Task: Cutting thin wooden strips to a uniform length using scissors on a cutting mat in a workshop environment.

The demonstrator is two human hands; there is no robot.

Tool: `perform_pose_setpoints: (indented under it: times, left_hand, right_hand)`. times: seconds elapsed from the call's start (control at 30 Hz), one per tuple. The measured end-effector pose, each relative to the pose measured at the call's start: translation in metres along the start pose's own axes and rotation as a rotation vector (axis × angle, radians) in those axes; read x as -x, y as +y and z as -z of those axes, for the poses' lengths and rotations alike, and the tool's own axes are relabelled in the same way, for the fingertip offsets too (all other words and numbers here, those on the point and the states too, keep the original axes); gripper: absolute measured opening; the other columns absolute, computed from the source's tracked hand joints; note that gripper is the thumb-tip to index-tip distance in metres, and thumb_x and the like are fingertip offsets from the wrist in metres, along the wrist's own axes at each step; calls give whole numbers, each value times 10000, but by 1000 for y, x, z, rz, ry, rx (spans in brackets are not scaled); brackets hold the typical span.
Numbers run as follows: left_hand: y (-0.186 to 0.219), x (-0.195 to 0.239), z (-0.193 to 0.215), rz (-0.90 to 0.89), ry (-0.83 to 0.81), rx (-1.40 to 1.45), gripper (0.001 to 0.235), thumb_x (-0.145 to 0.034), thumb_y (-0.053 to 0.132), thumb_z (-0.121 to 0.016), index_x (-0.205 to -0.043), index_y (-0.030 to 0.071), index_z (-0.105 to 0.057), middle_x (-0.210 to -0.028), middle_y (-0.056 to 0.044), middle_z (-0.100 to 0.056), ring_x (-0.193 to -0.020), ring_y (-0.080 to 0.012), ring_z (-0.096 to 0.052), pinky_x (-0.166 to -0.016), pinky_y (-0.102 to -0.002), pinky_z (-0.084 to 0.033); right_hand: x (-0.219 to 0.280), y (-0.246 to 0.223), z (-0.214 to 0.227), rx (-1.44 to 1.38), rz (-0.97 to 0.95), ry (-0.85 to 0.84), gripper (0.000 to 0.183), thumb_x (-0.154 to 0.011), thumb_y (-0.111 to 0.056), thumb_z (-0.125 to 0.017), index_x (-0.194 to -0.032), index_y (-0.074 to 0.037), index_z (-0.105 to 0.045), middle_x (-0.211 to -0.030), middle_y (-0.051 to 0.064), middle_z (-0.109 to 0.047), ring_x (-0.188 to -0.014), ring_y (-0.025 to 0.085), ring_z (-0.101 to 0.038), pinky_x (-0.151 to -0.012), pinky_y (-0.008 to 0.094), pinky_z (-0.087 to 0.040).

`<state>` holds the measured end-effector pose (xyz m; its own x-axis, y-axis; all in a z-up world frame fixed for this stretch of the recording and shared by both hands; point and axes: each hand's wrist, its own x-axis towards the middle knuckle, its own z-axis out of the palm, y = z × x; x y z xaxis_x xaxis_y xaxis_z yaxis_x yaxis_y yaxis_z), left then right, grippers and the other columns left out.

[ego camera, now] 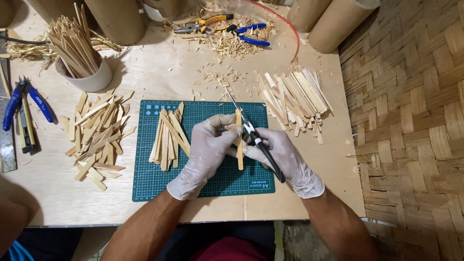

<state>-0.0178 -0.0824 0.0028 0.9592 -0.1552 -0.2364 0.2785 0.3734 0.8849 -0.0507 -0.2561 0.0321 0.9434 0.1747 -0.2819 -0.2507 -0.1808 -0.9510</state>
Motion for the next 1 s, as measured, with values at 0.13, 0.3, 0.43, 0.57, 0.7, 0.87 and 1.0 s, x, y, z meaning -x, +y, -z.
perform_pose_setpoints:
  times: [0.13, 0.3, 0.43, 0.57, 0.7, 0.87, 1.0]
  left_hand:
    - [15, 9, -6, 27, 11, 23, 257, -838, -27, -749, -1059, -150, -700, -766, -103, -581, -608, -238, -736, -453, -347, -680]
    - [27, 15, -11, 48, 16, 56, 230, -834, -46, -741, -1033, -152, -697, -758, -108, -581, -598, -262, -745, -444, -360, -680]
    - [23, 12, -8, 60, 19, 47, 234, -835, -39, -746, -1036, -149, -699, -769, -97, -572, -607, -257, -744, -448, -358, -682]
    - [20, 10, -8, 74, 23, 44, 226, -838, -31, -742, -1028, -139, -685, -784, -101, -579, -608, -248, -743, -451, -357, -680]
    - [25, 13, -11, 94, 36, 38, 242, -843, -25, -736, -1044, -146, -674, -793, -112, -594, -597, -251, -743, -447, -357, -677]
    - [18, 7, -7, 70, 38, 32, 261, -857, -26, -706, -1091, -130, -657, -832, -125, -615, -604, -238, -742, -469, -342, -678]
    - [35, 12, -11, 0, 77, 48, 260, -897, -28, -608, -1154, -71, -605, -910, -119, -674, -667, -158, -718, -564, -253, -655]
  right_hand:
    - [1, -4, 0, 15, -5, -7, 272, -776, -99, -805, -1005, 26, -729, -471, 48, -556, -360, 100, -531, -426, 187, -385]
    - [-1, 2, 0, 14, -7, -12, 239, -791, -111, -803, -977, 22, -733, -438, 44, -535, -344, 88, -503, -410, 176, -363]
    - [-4, -4, -1, 27, -13, -6, 225, -796, -114, -803, -963, 20, -736, -425, 44, -533, -335, 82, -489, -398, 175, -351]
    - [1, -9, -3, -12, -91, 20, 215, -796, -98, -813, -952, 24, -731, -433, 59, -535, -333, 85, -489, -368, 179, -369]
    - [8, -28, -8, -23, -150, 44, 212, -797, -101, -822, -933, 29, -724, -439, 69, -533, -329, 89, -484, -349, 183, -366]
    - [8, -33, -13, -112, -201, 87, 259, -802, -102, -813, -1006, 34, -730, -488, 77, -552, -379, 86, -511, -370, 182, -417]
    - [1, -27, -5, -141, -129, 140, 305, -827, -112, -803, -1092, 20, -729, -535, 110, -576, -414, 116, -552, -397, 212, -462]
